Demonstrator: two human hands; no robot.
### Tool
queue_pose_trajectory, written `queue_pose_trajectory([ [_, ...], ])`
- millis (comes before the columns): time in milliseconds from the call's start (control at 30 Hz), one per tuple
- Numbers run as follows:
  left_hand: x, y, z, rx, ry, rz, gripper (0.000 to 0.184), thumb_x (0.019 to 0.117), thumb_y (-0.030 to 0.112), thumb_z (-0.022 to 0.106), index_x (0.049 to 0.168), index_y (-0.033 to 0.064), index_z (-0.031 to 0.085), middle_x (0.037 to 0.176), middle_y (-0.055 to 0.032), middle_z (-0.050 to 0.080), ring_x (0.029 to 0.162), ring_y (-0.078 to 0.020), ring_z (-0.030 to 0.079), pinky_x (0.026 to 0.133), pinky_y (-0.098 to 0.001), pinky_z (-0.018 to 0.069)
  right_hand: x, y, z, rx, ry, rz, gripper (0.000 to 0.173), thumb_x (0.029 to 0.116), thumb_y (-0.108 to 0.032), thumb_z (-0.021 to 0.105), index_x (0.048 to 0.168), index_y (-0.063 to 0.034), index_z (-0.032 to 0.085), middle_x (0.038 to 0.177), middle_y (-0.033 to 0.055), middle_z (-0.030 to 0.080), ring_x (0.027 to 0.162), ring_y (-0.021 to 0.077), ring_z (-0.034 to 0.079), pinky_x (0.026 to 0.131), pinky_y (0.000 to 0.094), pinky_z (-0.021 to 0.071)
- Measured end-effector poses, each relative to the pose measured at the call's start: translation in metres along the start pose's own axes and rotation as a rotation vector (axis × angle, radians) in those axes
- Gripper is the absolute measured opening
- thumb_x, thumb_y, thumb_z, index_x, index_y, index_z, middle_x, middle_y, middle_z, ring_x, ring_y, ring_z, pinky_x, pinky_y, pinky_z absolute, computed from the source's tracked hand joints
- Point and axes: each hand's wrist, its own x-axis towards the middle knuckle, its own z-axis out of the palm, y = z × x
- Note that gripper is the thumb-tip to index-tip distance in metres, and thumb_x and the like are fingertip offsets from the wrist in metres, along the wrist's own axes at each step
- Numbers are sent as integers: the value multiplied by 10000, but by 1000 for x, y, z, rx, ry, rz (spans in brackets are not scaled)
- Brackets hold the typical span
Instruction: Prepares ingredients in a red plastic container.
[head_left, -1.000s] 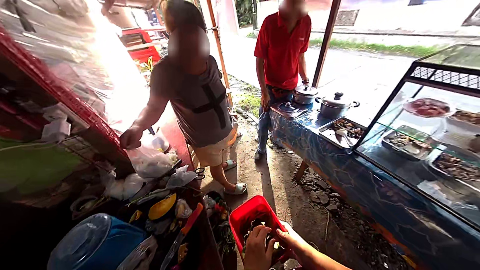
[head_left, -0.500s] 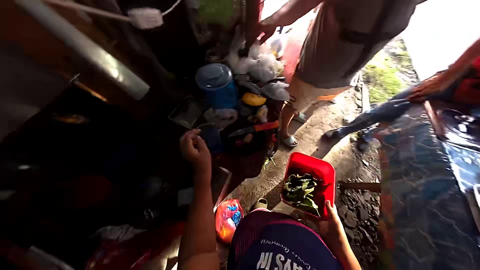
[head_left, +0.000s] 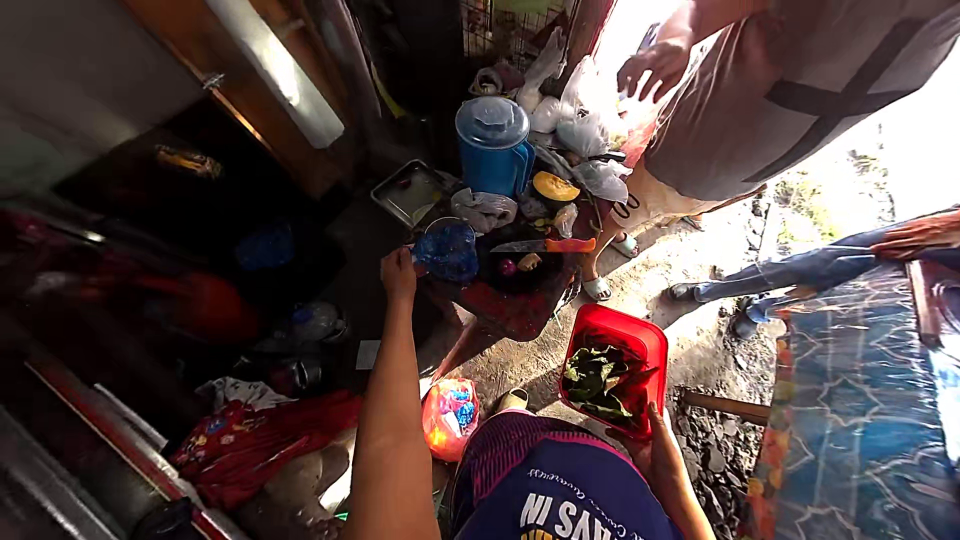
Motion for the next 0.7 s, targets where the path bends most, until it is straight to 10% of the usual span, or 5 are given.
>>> queue_pose_trajectory([
  [100, 0, -10, 5, 2, 29, -17, 455, 1118, 306, 400, 1306, -34, 638, 1337, -307, 587, 1282, -430, 550, 1108, -569, 400, 0, 0, 1, -17, -21, 8, 519, 1111, -365, 308, 1571, -155, 192, 1260, 149, 601, 980, 263, 705, 702, 438, 623],
  [267, -6, -10, 15, 280, 58, 13, 466, 918, 215, 762, 1320, 10, 642, 1493, -323, 430, 1369, -502, 433, 1108, -616, 389, 1, -2, 5, -46, -11, 35, 514, 1112, -356, 312, 1572, -164, 190, 1259, 146, 605, 981, 259, 705, 705, 430, 621],
  [500, -1, -6, 33, 532, -61, 47, 482, 981, 149, 641, 1435, 14, 554, 1679, -187, 239, 1534, -400, 246, 1161, -650, 261, 4, -2, 1, -42, 2, 15, 535, 1101, -354, 323, 1579, -164, 175, 1296, 157, 580, 1009, 270, 694, 710, 441, 617],
  [700, -9, 1, 29, 223, 187, 53, 430, 953, 103, 658, 1374, 22, 619, 1488, -321, 444, 1372, -511, 424, 1114, -627, 364, 5, -2, -2, -41, 5, 2, 545, 1103, -388, 304, 1579, -151, 181, 1293, 164, 580, 995, 272, 694, 708, 442, 616],
])
